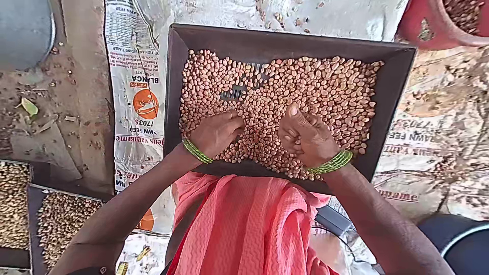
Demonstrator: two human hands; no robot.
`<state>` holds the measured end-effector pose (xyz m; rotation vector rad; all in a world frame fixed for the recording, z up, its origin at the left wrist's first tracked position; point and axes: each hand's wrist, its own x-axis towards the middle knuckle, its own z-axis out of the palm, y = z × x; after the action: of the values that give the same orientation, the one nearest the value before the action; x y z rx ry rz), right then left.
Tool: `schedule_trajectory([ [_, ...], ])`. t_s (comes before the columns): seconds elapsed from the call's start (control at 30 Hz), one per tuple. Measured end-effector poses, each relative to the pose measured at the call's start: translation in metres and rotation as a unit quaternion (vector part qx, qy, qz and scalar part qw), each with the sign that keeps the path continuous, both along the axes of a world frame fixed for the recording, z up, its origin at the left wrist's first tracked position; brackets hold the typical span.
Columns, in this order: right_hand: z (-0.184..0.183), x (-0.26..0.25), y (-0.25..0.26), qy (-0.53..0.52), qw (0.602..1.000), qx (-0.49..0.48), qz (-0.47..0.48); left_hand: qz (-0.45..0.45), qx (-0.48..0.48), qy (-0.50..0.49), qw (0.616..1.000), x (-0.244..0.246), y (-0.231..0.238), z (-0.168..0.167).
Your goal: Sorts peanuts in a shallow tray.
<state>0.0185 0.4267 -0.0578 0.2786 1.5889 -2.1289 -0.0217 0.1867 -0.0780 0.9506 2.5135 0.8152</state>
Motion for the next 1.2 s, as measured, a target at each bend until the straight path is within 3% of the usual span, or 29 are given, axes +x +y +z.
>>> schedule_trajectory([
  [0.07,-0.004,0.001,0.006,0.108,0.978,0.171,0.048,-0.022,-0.018,0.036,0.999,0.005,0.002,-0.018],
  [0.13,-0.006,0.002,0.011,0.216,0.894,0.37,0.13,-0.023,-0.025,0.066,0.997,0.008,0.005,-0.023],
  [0.2,-0.008,0.004,0.005,0.295,0.793,0.492,0.204,-0.023,-0.05,0.074,0.996,0.012,0.007,-0.021],
  [0.33,-0.014,0.01,-0.019,0.361,0.626,0.617,0.313,-0.013,-0.129,0.045,0.99,0.016,0.014,-0.01],
  [0.43,-0.017,0.01,-0.033,0.331,0.599,0.641,0.346,0.003,-0.175,0.017,0.985,0.018,0.021,-0.002],
  [0.5,-0.013,0.005,-0.035,0.276,0.63,0.628,0.365,0.01,-0.205,-0.004,0.979,0.017,0.025,0.001],
  [0.57,-0.006,-0.003,-0.023,0.198,0.735,0.555,0.335,0.015,-0.218,-0.022,0.976,0.015,0.025,0.001],
  [0.63,0.0,-0.006,0.005,0.165,0.876,0.39,0.231,0.014,-0.205,0.004,0.979,0.016,0.023,-0.003],
  [0.7,0.006,-0.004,0.031,0.071,0.982,0.123,0.127,0.006,-0.195,0.026,0.98,0.018,0.023,-0.004],
  [0.77,0.007,-0.002,0.053,-0.006,0.988,-0.111,0.108,-0.007,-0.196,0.027,0.98,0.015,0.024,-0.005],
  [0.8,0.005,0.0,0.056,-0.021,0.982,-0.158,0.104,-0.013,-0.201,0.013,0.979,0.012,0.024,-0.005],
  [0.9,0.002,0.006,0.034,-0.057,0.992,-0.079,0.085,0.013,-0.187,-0.087,0.978,0.001,0.023,0.008],
  [0.97,0.0,0.006,0.01,-0.109,0.991,-0.025,0.074,0.041,-0.061,-0.095,0.993,-0.002,0.014,0.02],
  [1.07,-0.008,0.001,-0.019,-0.13,0.986,-0.047,0.093,0.028,0.08,-0.078,0.993,-0.006,0.003,0.041],
  [1.2,-0.006,-0.007,-0.024,-0.087,0.992,-0.071,0.062,0.047,0.0,-0.058,0.997,-0.007,-0.018,0.037],
])
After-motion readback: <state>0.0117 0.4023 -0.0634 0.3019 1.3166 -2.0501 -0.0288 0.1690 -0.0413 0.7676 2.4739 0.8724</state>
